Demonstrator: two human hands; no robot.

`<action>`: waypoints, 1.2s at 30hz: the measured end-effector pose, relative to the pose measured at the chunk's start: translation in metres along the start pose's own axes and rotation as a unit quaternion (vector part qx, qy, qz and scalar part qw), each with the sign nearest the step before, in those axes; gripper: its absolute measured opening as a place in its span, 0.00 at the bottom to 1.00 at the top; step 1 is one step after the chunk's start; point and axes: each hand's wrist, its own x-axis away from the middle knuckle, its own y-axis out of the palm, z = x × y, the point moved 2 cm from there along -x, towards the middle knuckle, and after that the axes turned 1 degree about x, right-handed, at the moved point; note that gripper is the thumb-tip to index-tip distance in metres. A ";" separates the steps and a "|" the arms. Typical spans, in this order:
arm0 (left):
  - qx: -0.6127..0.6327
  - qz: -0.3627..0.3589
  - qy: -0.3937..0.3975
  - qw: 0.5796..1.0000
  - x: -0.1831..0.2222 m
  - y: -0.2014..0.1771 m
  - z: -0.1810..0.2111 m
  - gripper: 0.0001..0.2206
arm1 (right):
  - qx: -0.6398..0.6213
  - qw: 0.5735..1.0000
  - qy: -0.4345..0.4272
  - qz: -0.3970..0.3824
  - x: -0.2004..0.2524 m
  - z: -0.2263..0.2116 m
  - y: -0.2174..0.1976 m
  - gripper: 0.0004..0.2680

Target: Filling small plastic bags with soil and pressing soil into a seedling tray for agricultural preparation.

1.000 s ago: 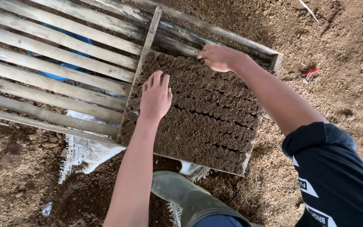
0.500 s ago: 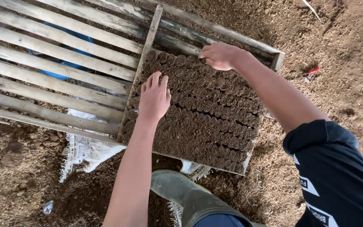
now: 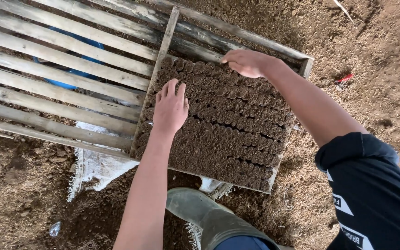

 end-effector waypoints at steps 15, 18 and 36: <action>0.009 0.112 -0.017 0.994 0.013 0.007 -0.010 0.21 | 0.124 0.962 0.064 0.233 -0.015 -0.024 0.042 0.22; -0.022 0.133 -0.050 0.990 0.028 0.010 -0.018 0.22 | 0.177 0.960 0.056 0.212 -0.022 -0.050 0.074 0.27; -0.064 0.109 -0.044 0.991 0.055 0.047 -0.042 0.26 | 0.195 0.929 -0.088 0.301 -0.063 -0.077 0.120 0.25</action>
